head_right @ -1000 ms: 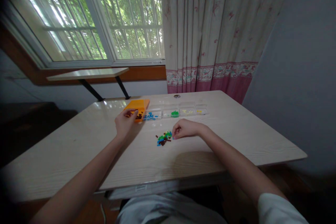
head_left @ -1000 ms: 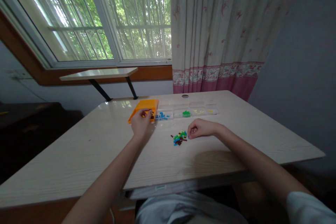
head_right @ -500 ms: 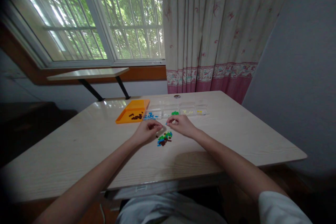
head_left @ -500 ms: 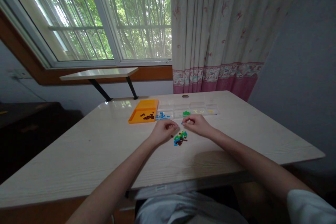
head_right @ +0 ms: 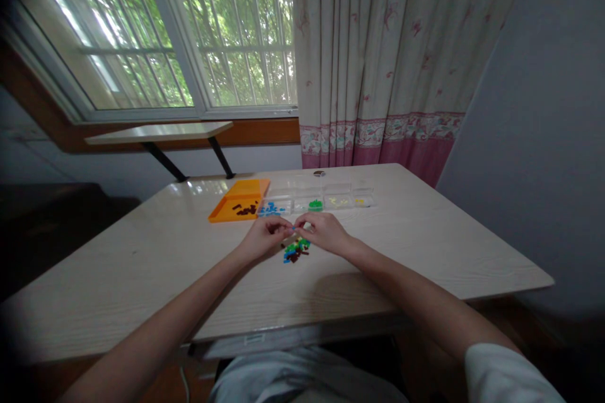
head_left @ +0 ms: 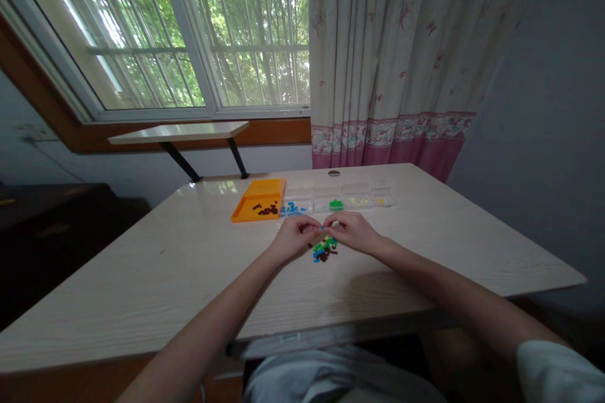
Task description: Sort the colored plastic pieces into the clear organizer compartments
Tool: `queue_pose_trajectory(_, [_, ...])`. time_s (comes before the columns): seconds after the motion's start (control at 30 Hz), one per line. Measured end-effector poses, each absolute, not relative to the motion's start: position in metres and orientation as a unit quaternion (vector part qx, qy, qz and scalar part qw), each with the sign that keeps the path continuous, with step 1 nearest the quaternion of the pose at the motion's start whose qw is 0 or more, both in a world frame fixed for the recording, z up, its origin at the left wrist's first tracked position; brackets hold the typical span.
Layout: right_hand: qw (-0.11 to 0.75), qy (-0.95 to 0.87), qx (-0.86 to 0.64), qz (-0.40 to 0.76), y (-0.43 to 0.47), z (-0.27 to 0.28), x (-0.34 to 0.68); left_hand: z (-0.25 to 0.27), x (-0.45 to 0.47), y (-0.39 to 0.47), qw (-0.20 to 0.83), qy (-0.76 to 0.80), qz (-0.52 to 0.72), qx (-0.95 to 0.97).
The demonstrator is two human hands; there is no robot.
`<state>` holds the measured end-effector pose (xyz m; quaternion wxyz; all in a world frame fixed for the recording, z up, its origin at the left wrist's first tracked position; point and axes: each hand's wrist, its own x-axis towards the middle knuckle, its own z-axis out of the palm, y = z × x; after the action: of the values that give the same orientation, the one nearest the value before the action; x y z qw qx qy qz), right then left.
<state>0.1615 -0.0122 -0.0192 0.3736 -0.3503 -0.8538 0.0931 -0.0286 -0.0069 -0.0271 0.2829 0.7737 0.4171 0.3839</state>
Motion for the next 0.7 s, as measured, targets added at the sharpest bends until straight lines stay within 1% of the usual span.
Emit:
queue_pose_trajectory(0.3, [0.366,-0.86,-0.337,0.11,-0.012,-0.016,0.163,-0.028,-0.029,-0.005,0.268,0.416,0.397,0.773])
queue_pose_trajectory(0.37, [0.332,-0.87,-0.337,0.14,-0.012,-0.012,0.167,-0.025,-0.03,-0.006,0.252,0.42,0.414,0.767])
queue_pose_trajectory(0.53, [0.185,-0.893,-0.316,0.262,-0.012,-0.009,0.178,-0.015,-0.039,-0.008,0.149,0.428,0.496,0.741])
queue_pose_trajectory(0.6, [0.155,-0.894,-0.312,0.281,-0.012,-0.01,0.18,-0.011,-0.042,-0.01,0.112,0.425,0.528,0.727])
queue_pose_trajectory(0.7, [0.134,-0.893,-0.314,0.292,-0.012,-0.011,0.18,-0.008,-0.044,-0.013,0.079,0.413,0.554,0.718])
